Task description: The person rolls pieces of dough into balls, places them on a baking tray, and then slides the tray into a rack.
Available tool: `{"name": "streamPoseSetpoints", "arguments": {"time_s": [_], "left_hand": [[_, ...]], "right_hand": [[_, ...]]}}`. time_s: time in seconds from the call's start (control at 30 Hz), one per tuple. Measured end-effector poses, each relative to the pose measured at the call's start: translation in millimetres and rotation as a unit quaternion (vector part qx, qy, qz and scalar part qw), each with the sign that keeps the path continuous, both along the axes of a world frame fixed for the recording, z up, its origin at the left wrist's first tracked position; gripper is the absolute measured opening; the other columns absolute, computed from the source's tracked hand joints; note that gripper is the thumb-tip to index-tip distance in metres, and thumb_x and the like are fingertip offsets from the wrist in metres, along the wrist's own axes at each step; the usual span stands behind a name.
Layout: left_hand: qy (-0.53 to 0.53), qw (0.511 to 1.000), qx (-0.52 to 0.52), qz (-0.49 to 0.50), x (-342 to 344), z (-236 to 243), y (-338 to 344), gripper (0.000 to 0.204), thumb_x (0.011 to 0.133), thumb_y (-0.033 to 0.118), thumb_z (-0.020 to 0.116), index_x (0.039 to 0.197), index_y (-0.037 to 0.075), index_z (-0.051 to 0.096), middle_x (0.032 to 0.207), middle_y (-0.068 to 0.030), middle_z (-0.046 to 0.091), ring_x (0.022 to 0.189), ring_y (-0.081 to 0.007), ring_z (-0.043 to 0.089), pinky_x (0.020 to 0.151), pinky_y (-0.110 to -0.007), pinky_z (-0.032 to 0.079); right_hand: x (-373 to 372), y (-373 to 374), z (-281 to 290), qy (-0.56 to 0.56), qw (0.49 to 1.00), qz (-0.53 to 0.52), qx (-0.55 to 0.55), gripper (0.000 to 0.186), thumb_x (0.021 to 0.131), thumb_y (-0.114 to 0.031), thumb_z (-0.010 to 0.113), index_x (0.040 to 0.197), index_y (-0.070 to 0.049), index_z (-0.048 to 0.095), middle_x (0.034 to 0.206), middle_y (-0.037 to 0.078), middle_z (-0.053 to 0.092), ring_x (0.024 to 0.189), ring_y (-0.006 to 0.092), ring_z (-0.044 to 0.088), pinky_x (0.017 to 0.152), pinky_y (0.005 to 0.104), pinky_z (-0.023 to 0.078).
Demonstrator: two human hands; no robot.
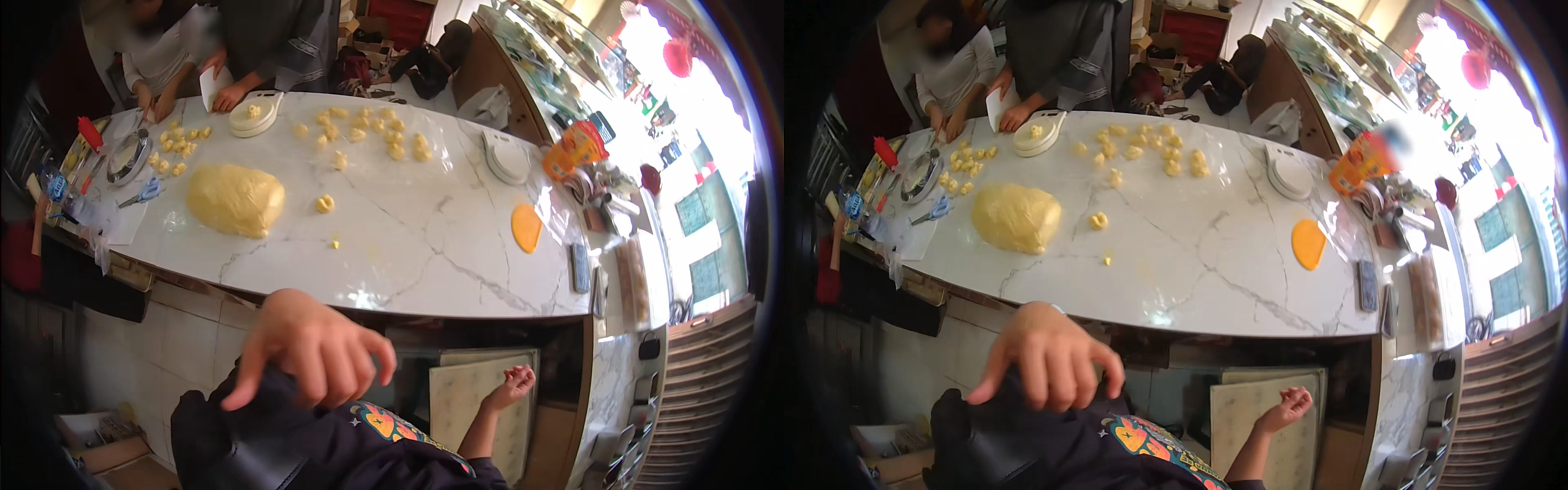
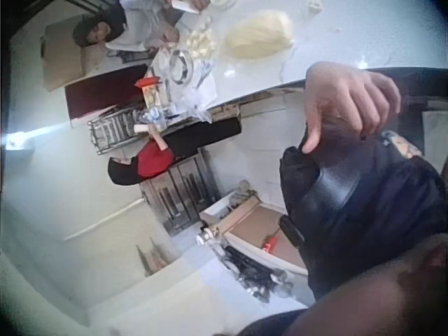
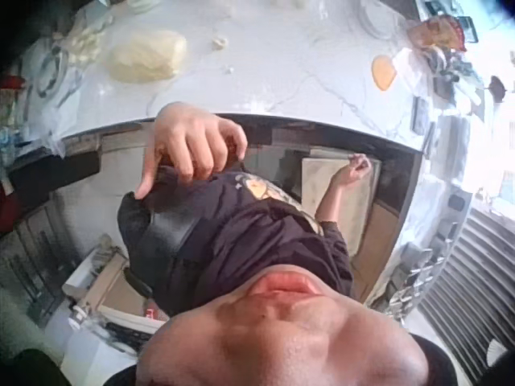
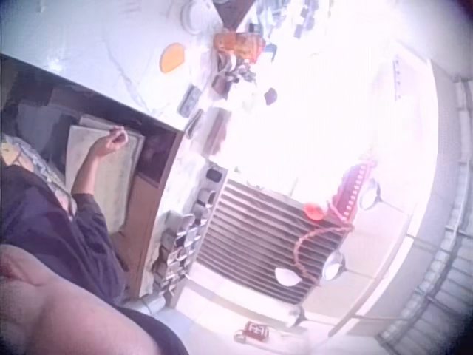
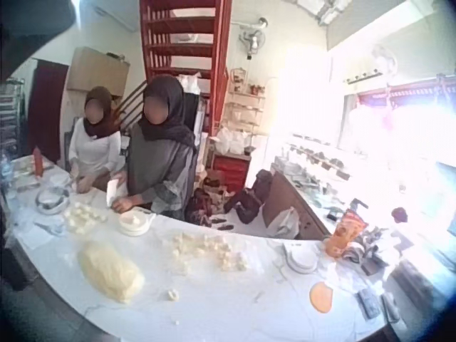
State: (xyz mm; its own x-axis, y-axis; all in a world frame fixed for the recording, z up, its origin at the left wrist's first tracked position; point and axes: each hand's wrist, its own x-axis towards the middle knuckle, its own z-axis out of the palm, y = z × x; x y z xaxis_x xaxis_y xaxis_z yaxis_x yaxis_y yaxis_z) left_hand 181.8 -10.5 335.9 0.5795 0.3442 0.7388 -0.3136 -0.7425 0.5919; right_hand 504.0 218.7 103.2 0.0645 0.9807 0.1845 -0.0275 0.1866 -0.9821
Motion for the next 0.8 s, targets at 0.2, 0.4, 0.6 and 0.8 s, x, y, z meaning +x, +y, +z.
{"name": "streamPoseSetpoints", "arguments": {"time_s": [0.2,0.4,0.6,0.8], "left_hand": [[-0.013,0.989,0.032,0.146,-83.6,1.7,-115.4,0.045,0.084,0.05,0.058,0.072,0.006,0.058,0.081,-0.0059,0.059,0.075,-0.0253,0.058,0.087,-0.054,0.034],[0.025,0.919,0.023,0.394,-93.7,13.0,-207.8,0.025,0.084,0.027,0.056,0.07,0.008,0.063,0.08,-0.0018,0.064,0.071,-0.019,0.062,0.082,-0.053,0.042],[0.165,0.86,0.009,0.483,-83.1,50.5,-208.8,0.024,0.084,0.028,0.059,0.063,0.016,0.058,0.069,0.0073,0.059,0.067,-0.0072,0.058,0.079,-0.04,0.043],[0.06,0.818,0.099,0.563,-52.7,78.4,-196.5,0.024,0.08,0.025,0.059,0.057,0.018,0.058,0.057,0.0097,0.056,0.056,-0.0073,0.054,0.076,-0.042,0.04]], "right_hand": [[-193.7,-19.5,34.3,-0.075,0.962,0.246,0.093,0.009,0.094,-0.009,0.055,0.093,0.0,0.053,0.083,0.004,0.055,0.075,0.0105,0.053,0.07,0.0245,0.047],[-306.7,-68.7,45.9,-0.332,0.797,0.403,0.304,0.029,0.086,-0.016,0.063,0.114,-0.009,0.06,0.112,0.009,0.06,0.107,0.0256,0.054,0.094,0.0374,0.037],[-291.8,-51.7,31.7,-0.367,0.797,0.389,0.281,0.039,0.086,-0.024,0.063,0.122,-0.011,0.055,0.122,0.009,0.056,0.117,0.0269,0.048,0.103,0.04,0.028],[-275.0,-26.5,11.4,-0.162,0.931,0.315,0.09,0.022,0.088,-0.013,0.061,0.106,-0.001,0.059,0.102,0.015,0.062,0.096,0.0271,0.059,0.084,0.0337,0.046]]}}
